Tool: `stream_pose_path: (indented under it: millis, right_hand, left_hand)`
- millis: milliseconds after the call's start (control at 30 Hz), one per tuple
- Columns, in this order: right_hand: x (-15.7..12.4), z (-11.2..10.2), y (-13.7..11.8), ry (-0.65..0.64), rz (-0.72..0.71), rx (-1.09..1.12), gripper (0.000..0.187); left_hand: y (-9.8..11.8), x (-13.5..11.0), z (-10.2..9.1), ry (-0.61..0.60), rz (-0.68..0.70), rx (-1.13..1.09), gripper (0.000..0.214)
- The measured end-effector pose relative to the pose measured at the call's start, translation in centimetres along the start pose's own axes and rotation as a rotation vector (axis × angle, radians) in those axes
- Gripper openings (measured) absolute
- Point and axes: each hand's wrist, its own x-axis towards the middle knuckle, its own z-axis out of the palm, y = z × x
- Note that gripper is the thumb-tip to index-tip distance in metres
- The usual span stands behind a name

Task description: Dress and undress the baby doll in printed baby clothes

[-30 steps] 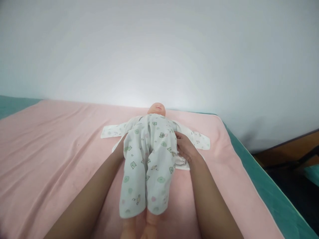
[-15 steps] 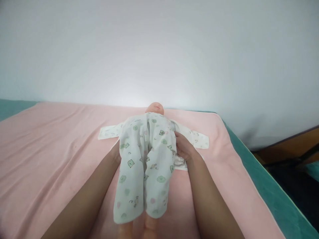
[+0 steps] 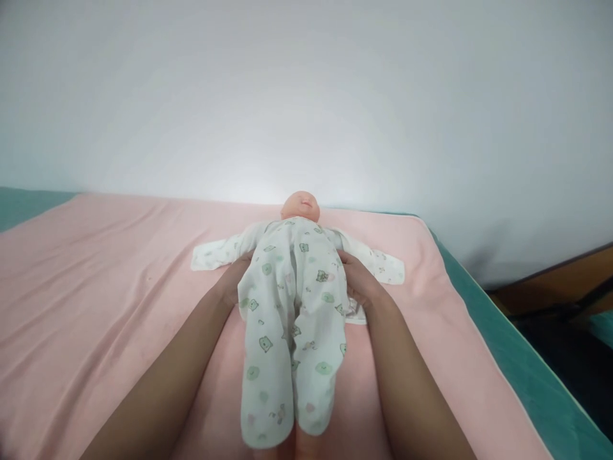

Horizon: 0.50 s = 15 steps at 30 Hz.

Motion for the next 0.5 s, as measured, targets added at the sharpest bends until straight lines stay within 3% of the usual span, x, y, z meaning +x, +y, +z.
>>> stream_pose_path:
  millis: [167, 300, 400, 500]
  right_hand:
    - [-0.6, 1.6, -0.5, 0.171, -0.123, -0.076, 0.034]
    - [-1.0, 2.3, -0.7, 0.239, -0.291, -0.242, 0.033]
    - [-1.5, 2.5, -1.2, 0.201, -0.258, -0.269, 0.036]
    - [-1.8, 2.4, -1.7, 0.148, -0.164, -0.229, 0.035]
  left_hand:
    - [-0.3, 0.2, 0.1, -0.008, 0.011, -0.001, 0.030]
    - [-0.8, 0.0, 0.3, 0.109, 0.197, 0.260, 0.029]
    - [-1.4, 0.1, 0.3, 0.200, 0.239, 0.351, 0.030]
    - [-1.5, 0.4, 0.0, 0.187, 0.137, 0.288, 0.024]
